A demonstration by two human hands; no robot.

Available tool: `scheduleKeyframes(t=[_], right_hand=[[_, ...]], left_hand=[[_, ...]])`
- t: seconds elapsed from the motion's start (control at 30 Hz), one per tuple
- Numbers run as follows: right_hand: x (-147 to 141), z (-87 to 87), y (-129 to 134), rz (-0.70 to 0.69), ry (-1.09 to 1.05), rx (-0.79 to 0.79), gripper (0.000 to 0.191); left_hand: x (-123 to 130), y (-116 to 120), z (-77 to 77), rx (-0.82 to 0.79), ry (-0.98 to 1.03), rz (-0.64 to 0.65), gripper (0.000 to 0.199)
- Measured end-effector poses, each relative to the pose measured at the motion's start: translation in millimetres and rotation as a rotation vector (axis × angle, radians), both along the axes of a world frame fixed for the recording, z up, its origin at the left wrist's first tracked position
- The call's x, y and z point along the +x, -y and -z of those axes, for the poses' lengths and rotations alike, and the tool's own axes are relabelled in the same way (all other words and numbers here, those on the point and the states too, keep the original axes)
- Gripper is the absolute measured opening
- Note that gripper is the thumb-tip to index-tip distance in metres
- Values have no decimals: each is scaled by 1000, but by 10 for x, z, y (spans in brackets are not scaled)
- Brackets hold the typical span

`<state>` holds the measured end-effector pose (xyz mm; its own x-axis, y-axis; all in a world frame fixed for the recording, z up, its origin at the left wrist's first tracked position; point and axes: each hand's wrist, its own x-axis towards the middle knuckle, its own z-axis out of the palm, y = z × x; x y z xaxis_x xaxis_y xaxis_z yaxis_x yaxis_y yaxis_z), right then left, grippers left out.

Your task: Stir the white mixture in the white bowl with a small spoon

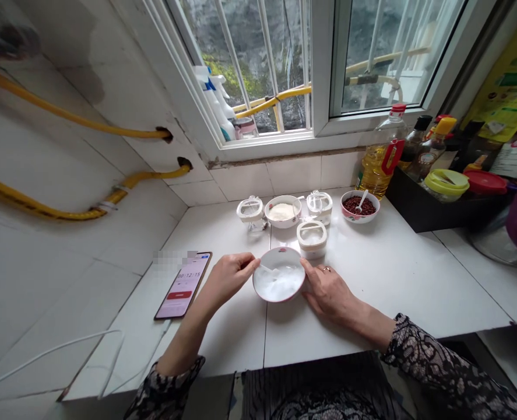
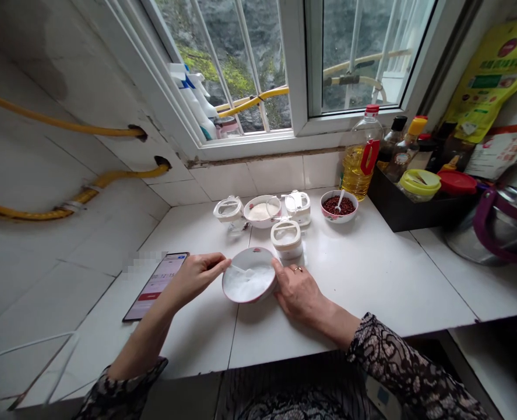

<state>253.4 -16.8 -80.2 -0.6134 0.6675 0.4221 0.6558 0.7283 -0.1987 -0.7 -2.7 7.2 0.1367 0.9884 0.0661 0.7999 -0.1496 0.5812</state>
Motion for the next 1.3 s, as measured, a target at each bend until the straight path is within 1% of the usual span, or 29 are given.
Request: scheduleKeyframes(t=[0.2,0.37,0.5,0.63,0.77,0.87,1.0,1.07,1.2,1.3], right_hand=[[-5,-27,9,11,17,-7,75],[-7,-32,13,8,10,-32,76],[-8,-30,12,5,17,-34,76],[-8,-35,11,7,29,-24,76],[-5,-27,8,9,24,-15,76],[-2,-15,4,12,18,-15,77],[1,-9,5,5,3,-20,77],[0,-9,7,4,-6,-24,78],[-5,-12,11,8,-5,-30,78],[-5,-19,10,7,1,-31,78]], left_hand=[[59,-55,56,-40,56,9,40],[-7,-61,8,-4,107,-2,41],[-50,-44,-31,-75,231,30,37],[-43,-36,3,-110,290,56,37],[-18,-17,43,-50,237,34,39],[-15,2,40,-32,189,23,40],[-12,15,13,35,44,-23,40],[-3,16,2,51,-5,-10,40],[11,5,-2,35,30,50,41],[8,-7,8,27,30,33,40]])
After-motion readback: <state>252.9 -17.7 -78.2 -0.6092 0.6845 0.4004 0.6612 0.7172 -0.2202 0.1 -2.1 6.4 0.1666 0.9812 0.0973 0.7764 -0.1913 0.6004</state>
